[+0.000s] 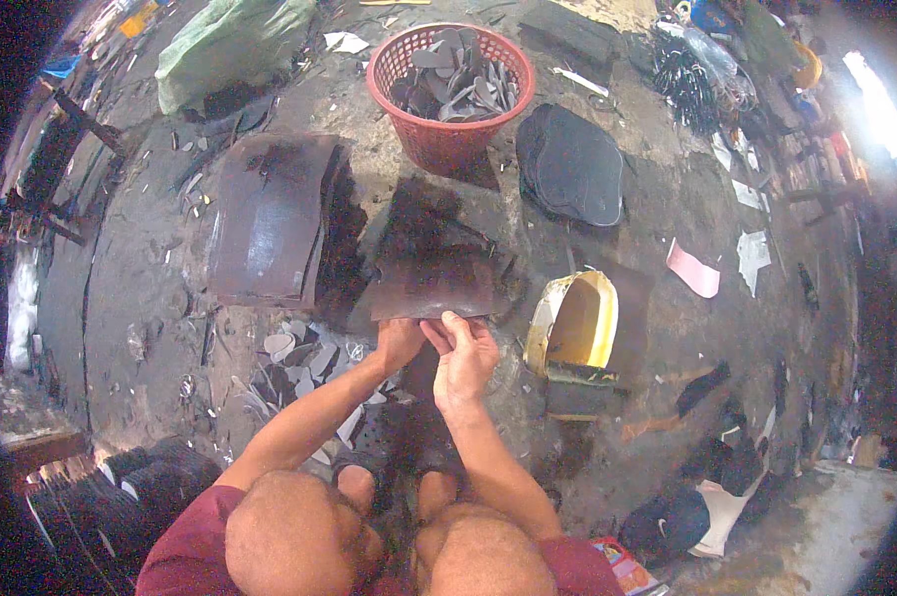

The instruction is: The person applies a yellowish liquid to a black rubber sheet using a brush, then places another sheet on top and continues applying the liquid to the combined stack. The person works at a low table in a cluttered workshop.

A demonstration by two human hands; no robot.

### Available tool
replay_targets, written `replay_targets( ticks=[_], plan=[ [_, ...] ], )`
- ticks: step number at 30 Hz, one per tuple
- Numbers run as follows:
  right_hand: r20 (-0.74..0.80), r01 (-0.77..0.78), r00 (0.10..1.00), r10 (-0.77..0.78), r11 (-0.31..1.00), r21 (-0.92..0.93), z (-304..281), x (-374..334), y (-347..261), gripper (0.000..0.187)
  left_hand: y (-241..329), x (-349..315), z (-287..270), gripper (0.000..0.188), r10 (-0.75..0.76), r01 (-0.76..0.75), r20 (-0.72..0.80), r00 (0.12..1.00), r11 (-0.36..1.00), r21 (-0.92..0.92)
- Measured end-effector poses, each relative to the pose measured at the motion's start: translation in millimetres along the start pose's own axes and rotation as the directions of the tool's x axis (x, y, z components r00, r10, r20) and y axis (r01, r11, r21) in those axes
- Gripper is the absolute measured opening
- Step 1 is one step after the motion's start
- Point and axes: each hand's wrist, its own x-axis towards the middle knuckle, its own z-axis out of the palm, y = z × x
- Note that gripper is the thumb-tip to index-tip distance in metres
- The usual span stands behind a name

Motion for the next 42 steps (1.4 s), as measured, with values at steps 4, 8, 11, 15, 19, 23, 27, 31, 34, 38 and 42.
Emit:
replay_targets(
  ticks=[4, 8, 11, 15, 19, 23, 27, 31, 34, 38, 42],
  plan=[
    [0.019, 0.03, 0.999, -0.029, 1.0, -0.007, -6.8, 0.3, -2.1, 0.016, -11.2, 15.6, 18.4, 0.028, -0.001, 0.037, 0.16, 0.987, 0.973, -0.226],
    [0.062, 0.033, 0.997, -0.035, 0.999, 0.028, -3.8, 4.3, -0.7, 0.015, -31.9, 23.0, 34.6, 0.02, -0.073, 0.09, 0.06, 0.995, 0.928, -0.362],
    [0.016, 0.052, 0.998, -0.052, 0.998, 0.028, -0.7, 7.4, -4.5, 0.013, -27.2, 32.5, 27.0, 0.021, -0.498, 0.398, 0.082, 0.863, 0.571, -0.718],
    [0.012, 0.027, 1.0, -0.027, 0.999, -0.016, -25.0, 6.8, -4.3, 0.014, -17.0, 31.4, -11.8, 0.05, -0.414, 0.379, 0.716, 0.563, -0.64, -0.668],
    [0.082, -0.075, 0.991, 0.102, 0.958, -0.278, -56.2, -6.0, 5.8, 0.02, 16.0, 54.5, -74.7, 0.056, -0.456, 0.583, 0.652, 0.605, -0.304, -0.754],
    [0.308, -0.071, 0.947, 0.093, 0.994, -0.08, -73.3, -8.2, -14.4, 0.048, 43.0, 69.0, -95.2, 0.054, -0.455, 0.577, 0.552, 0.699, -0.097, -0.811],
    [0.251, -0.171, 0.957, 0.148, 0.983, 0.073, -53.8, 1.7, -62.0, 0.056, 58.6, 79.6, -151.0, 0.056, -0.326, 0.578, 0.504, 0.8, 0.193, -0.793],
    [0.181, -0.041, 0.976, 0.123, 0.914, -0.403, 4.2, 33.8, -54.0, 0.054, 53.8, 80.1, -223.9, 0.067, -0.37, 0.504, 0.344, 0.863, 0.596, -0.625],
    [0.327, 0.139, 0.942, 0.068, 0.811, -0.569, 77.3, 43.9, -22.5, 0.04, -7.4, 76.4, -268.4, 0.069, -0.357, 0.345, 0.062, 0.932, 0.82, -0.457],
    [0.478, 0.398, 0.874, -0.091, 0.7, -0.594, 141.0, 77.8, 49.8, 0.03, -45.2, 98.5, -316.5, 0.065, -0.427, 0.367, -0.082, 0.901, 0.848, -0.382],
    [0.414, 0.314, 0.91, -0.001, 0.652, -0.69, 175.4, 74.8, 75.9, 0.027, -101.7, 108.0, -334.5, 0.066, -0.529, 0.511, 0.033, 0.848, 0.798, -0.319]
  ],
)
